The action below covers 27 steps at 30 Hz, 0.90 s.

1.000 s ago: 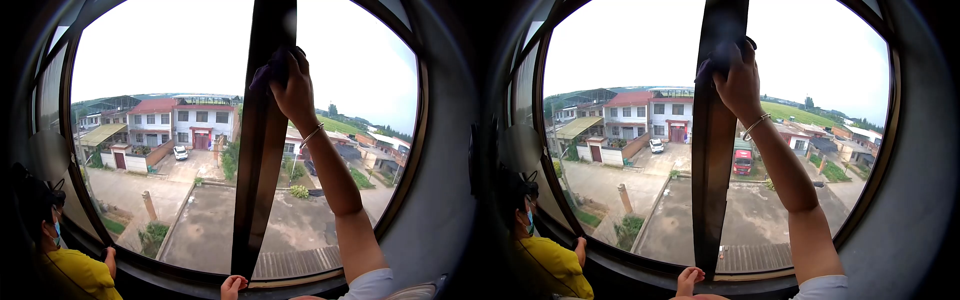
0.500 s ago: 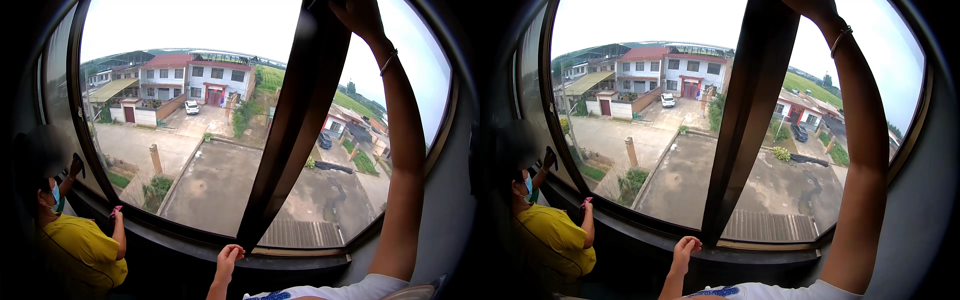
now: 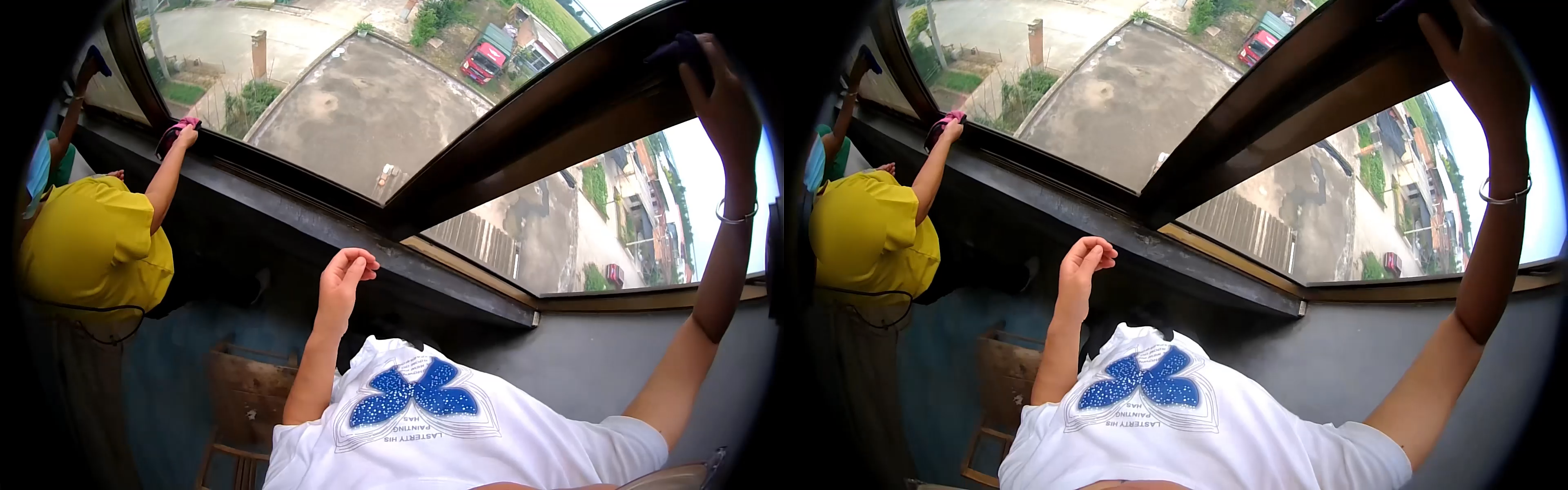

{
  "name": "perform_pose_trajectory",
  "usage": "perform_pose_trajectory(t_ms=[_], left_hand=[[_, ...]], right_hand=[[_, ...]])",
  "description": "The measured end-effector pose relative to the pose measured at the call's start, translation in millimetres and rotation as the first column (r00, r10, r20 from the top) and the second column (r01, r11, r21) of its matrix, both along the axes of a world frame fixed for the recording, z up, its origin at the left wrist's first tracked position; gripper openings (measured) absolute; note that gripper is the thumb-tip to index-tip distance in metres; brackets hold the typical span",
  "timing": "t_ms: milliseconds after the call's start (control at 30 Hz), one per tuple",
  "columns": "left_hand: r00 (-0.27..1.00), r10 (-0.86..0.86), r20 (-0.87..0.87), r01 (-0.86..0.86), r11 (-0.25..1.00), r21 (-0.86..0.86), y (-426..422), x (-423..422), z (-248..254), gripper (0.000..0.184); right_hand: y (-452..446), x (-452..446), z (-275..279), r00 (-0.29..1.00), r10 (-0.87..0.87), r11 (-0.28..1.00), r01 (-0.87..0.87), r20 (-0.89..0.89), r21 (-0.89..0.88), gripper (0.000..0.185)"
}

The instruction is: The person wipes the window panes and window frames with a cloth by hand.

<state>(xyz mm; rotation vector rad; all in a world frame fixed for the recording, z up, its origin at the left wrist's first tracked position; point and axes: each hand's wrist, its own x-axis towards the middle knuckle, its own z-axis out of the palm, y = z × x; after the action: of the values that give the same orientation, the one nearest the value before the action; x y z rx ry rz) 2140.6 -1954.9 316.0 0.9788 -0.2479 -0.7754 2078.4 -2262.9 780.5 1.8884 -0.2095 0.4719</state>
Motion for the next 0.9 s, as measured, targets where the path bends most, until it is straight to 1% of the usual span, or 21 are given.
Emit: perform_pose_trajectory(t_ms=[33, 67, 100, 167, 233, 267, 333, 400, 467, 533, 633, 700, 733, 800, 833, 867, 900], left_hand=[[1.000, 0.006, -0.009, -0.006, 1.000, 0.009, 5.7, 4.6, 3.5, 0.014], [1.000, 0.011, -0.017, -0.010, 1.000, 0.019, 12.2, 8.5, 4.6, 0.014], [0.999, 0.015, -0.028, -0.014, 1.000, 0.025, 17.7, 12.8, 2.0, 0.014], [0.999, 0.020, -0.050, -0.019, 0.999, 0.031, 28.7, 17.7, -3.1, 0.014], [0.996, 0.042, -0.074, -0.040, 0.998, 0.039, 37.3, 16.9, -8.1, 0.014], [0.994, 0.058, -0.095, -0.053, 0.997, 0.055, 42.5, 15.3, -9.2, 0.014], [0.989, 0.099, -0.106, -0.093, 0.994, 0.055, 49.3, 13.1, -19.8, 0.014], [0.980, 0.152, -0.130, -0.141, 0.986, 0.091, 60.6, 10.3, -33.0, 0.014], [0.969, 0.200, -0.147, -0.181, 0.975, 0.131, 73.6, 9.3, -44.8, 0.014], [0.954, 0.248, -0.168, -0.212, 0.956, 0.204, 88.8, 7.2, -55.9, 0.014], [0.927, 0.310, -0.213, -0.241, 0.925, 0.294, 107.0, 0.1, -69.4, 0.014], [0.902, 0.360, -0.239, -0.260, 0.894, 0.365, 117.1, -6.2, -81.7, 0.013], [0.899, 0.369, -0.236, -0.268, 0.889, 0.372, 120.8, -9.2, -85.4, 0.013], [0.880, 0.419, -0.223, -0.303, 0.858, 0.416, 128.7, -16.5, -87.0, 0.014], [0.866, 0.452, -0.215, -0.320, 0.830, 0.456, 129.9, -20.4, -88.5, 0.014], [0.861, 0.462, -0.212, -0.329, 0.824, 0.461, 130.0, -23.7, -89.1, 0.014], [0.847, 0.492, -0.202, -0.358, 0.808, 0.467, 131.2, -27.4, -89.3, 0.014]], right_hand=[[15.4, 4.0, -16.1, 0.996, 0.035, 0.996, -0.042, -0.088, -0.075, 0.041], [33.1, 10.7, -32.9, 0.985, 0.063, 0.991, -0.082, -0.162, -0.110, 0.041], [45.2, 18.2, -51.5, 0.972, 0.084, 0.989, -0.109, -0.218, -0.102, 0.040], [63.9, 28.3, -96.0, 0.939, 0.145, 0.989, -0.138, -0.313, 0.042, 0.044], [71.6, 34.4, -143.0, 0.895, 0.200, 0.969, -0.121, -0.398, 0.216, 0.041], [74.4, 37.9, -165.5, 0.865, 0.220, 0.953, -0.093, -0.450, 0.287, 0.039], [77.2, 45.3, -222.7, 0.800, 0.342, 0.891, -0.111, -0.492, 0.440, 0.035], [77.0, 51.5, -281.1, 0.731, 0.368, 0.841, 0.002, -0.575, 0.541, 0.029], [68.6, 55.6, -345.8, 0.669, 0.389, 0.834, 0.036, -0.633, 0.550, 0.018], [62.0, 61.6, -407.0, 0.580, 0.329, 0.876, 0.106, -0.745, 0.470, 0.012], [55.0, 68.6, -489.5, 0.466, 0.297, 0.901, 0.151, -0.833, 0.406, 0.013], [54.1, 74.6, -534.4, 0.405, 0.291, 0.901, 0.189, -0.867, 0.390, 0.017], [53.7, 77.7, -554.8, 0.361, 0.284, 0.902, 0.214, -0.888, 0.376, 0.020], [60.3, 87.0, -584.0, 0.243, 0.214, 0.882, 0.369, -0.946, 0.294, 0.024], [47.9, 77.6, -619.1, 0.369, 0.249, 0.872, 0.317, -0.895, 0.373, 0.025], [43.1, 73.4, -637.3, 0.367, 0.258, 0.873, 0.308, -0.894, 0.378, 0.025], [42.2, 67.1, -648.8, 0.451, 0.304, 0.870, 0.229, -0.840, 0.437, 0.024]])
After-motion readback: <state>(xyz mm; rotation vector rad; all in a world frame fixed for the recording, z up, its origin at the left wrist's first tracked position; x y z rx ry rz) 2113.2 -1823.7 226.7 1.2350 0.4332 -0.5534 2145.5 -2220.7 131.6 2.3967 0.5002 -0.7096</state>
